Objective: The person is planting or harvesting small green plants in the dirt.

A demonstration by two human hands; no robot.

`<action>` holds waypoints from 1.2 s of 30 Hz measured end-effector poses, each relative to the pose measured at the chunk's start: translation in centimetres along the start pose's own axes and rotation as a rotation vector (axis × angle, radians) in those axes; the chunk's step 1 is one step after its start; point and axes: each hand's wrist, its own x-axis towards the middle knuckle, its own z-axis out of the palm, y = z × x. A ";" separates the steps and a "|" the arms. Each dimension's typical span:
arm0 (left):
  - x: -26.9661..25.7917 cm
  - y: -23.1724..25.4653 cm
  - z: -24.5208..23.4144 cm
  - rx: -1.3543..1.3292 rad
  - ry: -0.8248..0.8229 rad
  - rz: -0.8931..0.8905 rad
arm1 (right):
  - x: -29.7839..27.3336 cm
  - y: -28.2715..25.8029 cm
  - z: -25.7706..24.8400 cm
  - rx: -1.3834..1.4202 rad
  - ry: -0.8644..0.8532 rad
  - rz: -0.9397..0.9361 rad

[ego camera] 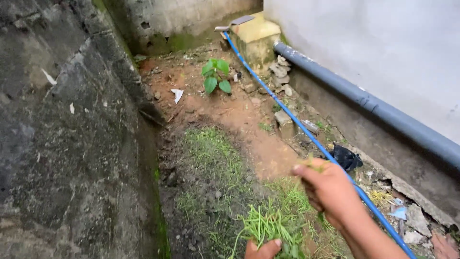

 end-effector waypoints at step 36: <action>-4.0 19.7 7.2 -0.394 0.059 0.062 | -6.3 3.5 -6.2 0.673 0.023 -0.268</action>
